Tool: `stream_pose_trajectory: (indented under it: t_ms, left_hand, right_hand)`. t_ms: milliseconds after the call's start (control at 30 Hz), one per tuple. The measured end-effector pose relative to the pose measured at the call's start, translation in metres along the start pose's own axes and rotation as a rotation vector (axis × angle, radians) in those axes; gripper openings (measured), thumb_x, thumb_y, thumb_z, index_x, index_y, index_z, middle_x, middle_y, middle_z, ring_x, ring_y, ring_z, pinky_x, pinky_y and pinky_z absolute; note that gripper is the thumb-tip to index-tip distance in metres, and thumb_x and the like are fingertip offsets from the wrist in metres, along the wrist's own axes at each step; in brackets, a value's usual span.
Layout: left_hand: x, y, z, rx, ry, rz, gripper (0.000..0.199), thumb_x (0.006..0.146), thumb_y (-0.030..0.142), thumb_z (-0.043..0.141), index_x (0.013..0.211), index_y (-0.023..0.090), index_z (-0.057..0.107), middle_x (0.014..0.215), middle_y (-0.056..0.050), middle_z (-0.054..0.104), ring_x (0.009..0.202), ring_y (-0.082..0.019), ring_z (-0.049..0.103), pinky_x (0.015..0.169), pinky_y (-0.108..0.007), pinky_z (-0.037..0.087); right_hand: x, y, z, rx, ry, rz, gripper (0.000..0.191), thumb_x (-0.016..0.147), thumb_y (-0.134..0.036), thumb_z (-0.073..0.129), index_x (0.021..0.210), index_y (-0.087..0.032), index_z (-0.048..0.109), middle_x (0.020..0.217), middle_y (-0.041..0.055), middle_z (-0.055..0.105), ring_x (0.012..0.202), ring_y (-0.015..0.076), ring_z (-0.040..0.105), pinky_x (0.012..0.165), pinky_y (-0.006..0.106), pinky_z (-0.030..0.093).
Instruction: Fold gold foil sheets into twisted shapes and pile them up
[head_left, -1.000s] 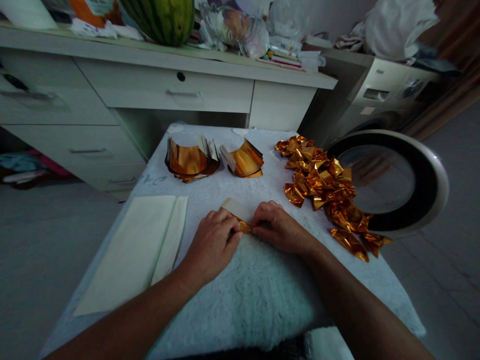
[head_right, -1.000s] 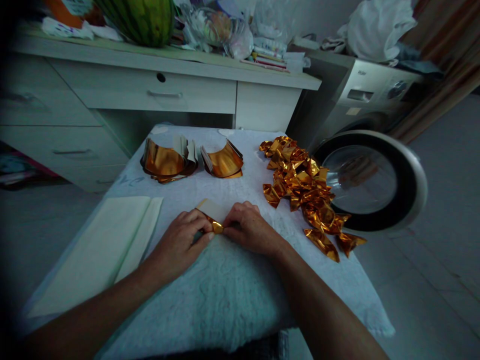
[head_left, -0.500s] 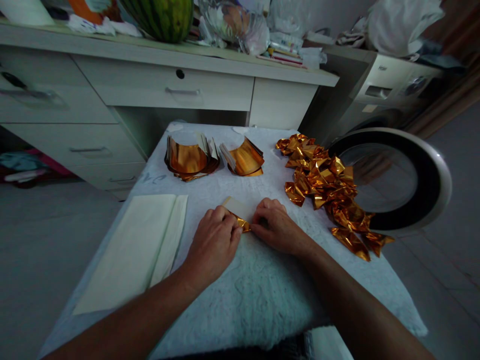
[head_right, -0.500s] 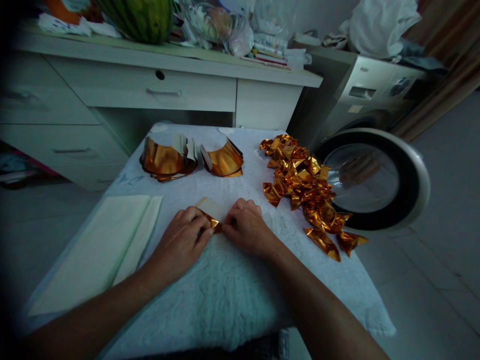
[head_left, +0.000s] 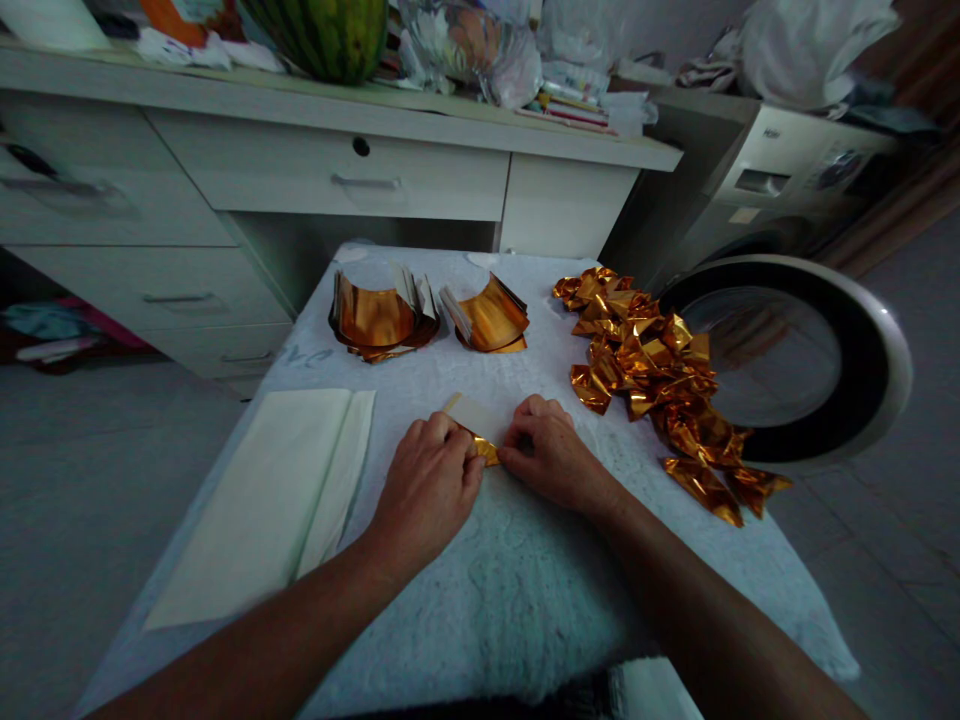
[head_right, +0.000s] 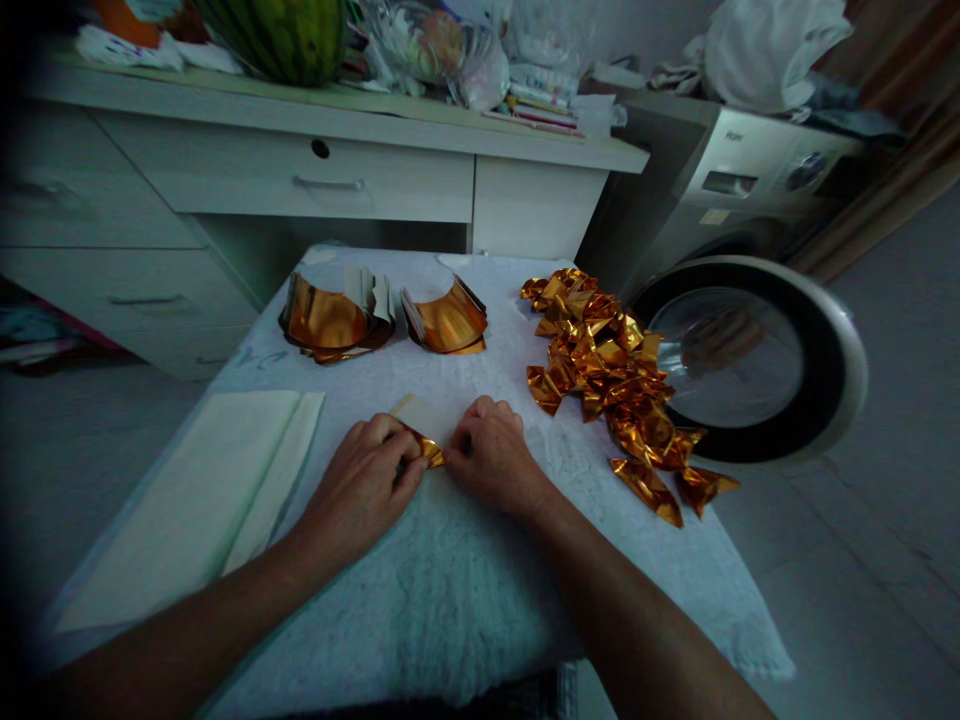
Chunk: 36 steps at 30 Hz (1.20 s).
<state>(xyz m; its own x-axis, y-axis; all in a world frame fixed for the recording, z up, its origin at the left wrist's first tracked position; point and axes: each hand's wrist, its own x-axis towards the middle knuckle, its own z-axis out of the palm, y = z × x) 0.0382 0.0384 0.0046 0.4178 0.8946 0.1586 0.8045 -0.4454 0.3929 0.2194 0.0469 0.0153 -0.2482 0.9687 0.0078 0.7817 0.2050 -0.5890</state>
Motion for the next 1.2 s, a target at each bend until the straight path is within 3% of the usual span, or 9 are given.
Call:
stream_pose_trajectory:
  t_ms: [400,600,867,933,1067,1200]
  left_hand:
    - [-0.001,-0.001,0.0,-0.075,0.023,-0.011,0.007,0.086,0.013,0.055,0.085,0.019,0.057,0.093,-0.006,0.056,0.09,-0.024,0.052,0.081,-0.041,0.045]
    - [-0.002,-0.003,-0.002,-0.101,0.032,-0.016,0.021,0.086,0.013,0.058,0.098,0.028,0.068,0.099,-0.003,0.059,0.098,-0.026,0.052,0.083,-0.045,0.038]
    - [0.001,-0.007,-0.004,-0.143,-0.047,-0.04,0.033,0.084,0.011,0.057,0.104,0.032,0.073,0.104,-0.003,0.062,0.1,-0.026,0.052,0.085,-0.046,0.038]
    - [0.002,-0.007,-0.004,-0.154,-0.062,-0.055,0.033,0.085,0.011,0.057,0.104,0.032,0.073,0.103,-0.003,0.062,0.1,-0.026,0.052,0.085,-0.046,0.038]
    - [0.002,-0.006,-0.004,-0.154,-0.07,-0.055,0.03,0.088,0.014,0.056,0.105,0.032,0.073,0.103,-0.003,0.062,0.1,-0.026,0.052,0.086,-0.046,0.038]
    - [0.002,-0.006,-0.005,-0.146,-0.078,-0.058,0.03,0.089,0.015,0.056,0.107,0.033,0.073,0.104,-0.003,0.062,0.101,-0.027,0.052,0.086,-0.045,0.039]
  right_hand:
    - [0.0,0.001,0.0,0.001,-0.006,0.001,0.015,0.079,-0.014,0.07,0.067,-0.017,0.062,0.092,0.0053,0.057,0.09,0.0205,0.047,0.081,0.037,0.037]
    - [0.0,0.002,0.002,-0.016,-0.001,-0.008,0.011,0.08,-0.016,0.069,0.072,-0.018,0.061,0.091,0.0049,0.056,0.091,0.021,0.047,0.082,0.037,0.036]
    - [-0.003,0.003,0.004,-0.082,0.029,-0.037,0.007,0.081,-0.016,0.063,0.086,-0.019,0.06,0.101,0.0066,0.054,0.094,0.0229,0.046,0.083,0.038,0.036]
    - [-0.004,0.0,0.005,-0.115,0.04,-0.045,0.004,0.083,-0.02,0.062,0.086,-0.019,0.06,0.102,0.0072,0.054,0.095,0.0238,0.045,0.083,0.039,0.036]
    - [-0.006,-0.004,0.011,-0.197,0.072,-0.022,0.02,0.082,-0.036,0.067,0.086,-0.019,0.057,0.098,0.0073,0.052,0.094,0.0257,0.045,0.082,0.042,0.037]
    - [-0.007,-0.007,0.013,-0.246,0.088,0.003,0.026,0.082,-0.042,0.065,0.089,-0.019,0.054,0.1,0.0084,0.052,0.095,0.0275,0.045,0.08,0.042,0.037]
